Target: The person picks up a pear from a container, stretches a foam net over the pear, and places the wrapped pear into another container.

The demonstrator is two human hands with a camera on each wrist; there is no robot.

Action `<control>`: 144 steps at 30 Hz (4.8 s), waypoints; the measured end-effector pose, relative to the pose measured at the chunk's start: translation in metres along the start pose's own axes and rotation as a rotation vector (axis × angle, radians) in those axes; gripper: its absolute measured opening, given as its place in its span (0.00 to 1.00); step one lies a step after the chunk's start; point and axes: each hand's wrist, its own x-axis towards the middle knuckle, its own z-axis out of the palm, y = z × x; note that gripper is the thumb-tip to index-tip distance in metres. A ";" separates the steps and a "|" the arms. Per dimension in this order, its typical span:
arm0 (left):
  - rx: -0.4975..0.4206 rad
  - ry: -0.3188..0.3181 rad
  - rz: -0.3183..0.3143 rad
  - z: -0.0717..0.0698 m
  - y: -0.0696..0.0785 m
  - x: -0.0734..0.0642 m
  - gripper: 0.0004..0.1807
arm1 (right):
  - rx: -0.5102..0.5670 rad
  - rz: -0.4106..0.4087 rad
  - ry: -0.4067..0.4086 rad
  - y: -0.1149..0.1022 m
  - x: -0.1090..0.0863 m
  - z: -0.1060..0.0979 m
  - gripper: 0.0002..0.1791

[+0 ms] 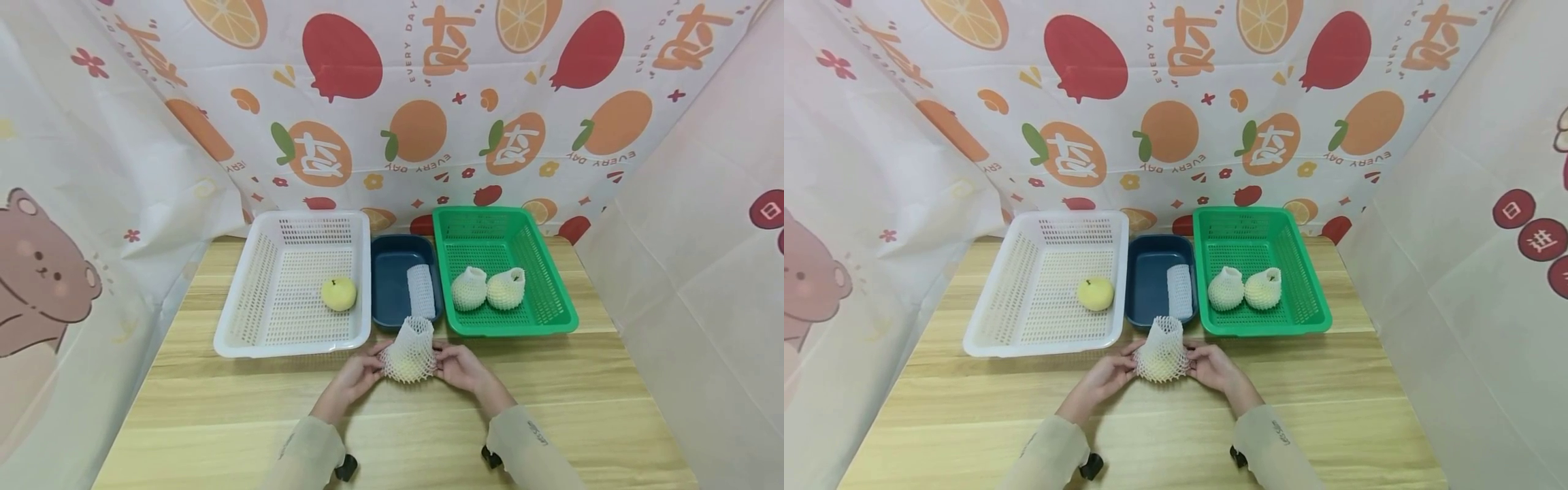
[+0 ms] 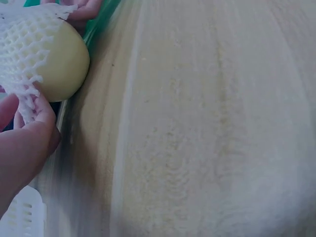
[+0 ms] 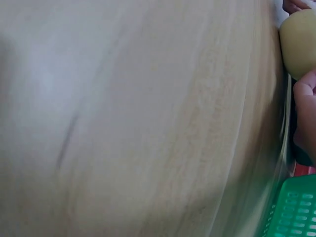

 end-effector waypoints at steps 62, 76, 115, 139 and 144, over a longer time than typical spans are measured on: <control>0.553 0.417 0.126 0.003 -0.012 0.017 0.16 | -0.633 -0.108 0.252 0.003 0.015 0.015 0.21; 0.585 0.470 0.253 -0.012 -0.017 0.029 0.09 | -0.695 -0.283 0.306 0.033 0.053 -0.050 0.13; 1.186 0.089 0.380 0.023 -0.013 0.001 0.52 | -1.270 -0.473 0.531 0.015 0.016 0.026 0.10; 0.050 -0.140 0.028 0.083 0.049 -0.019 0.32 | -1.283 -0.755 0.087 -0.049 -0.042 0.116 0.40; -0.098 -0.202 0.028 0.080 0.051 -0.017 0.35 | -1.379 -0.775 0.039 -0.046 -0.031 0.105 0.39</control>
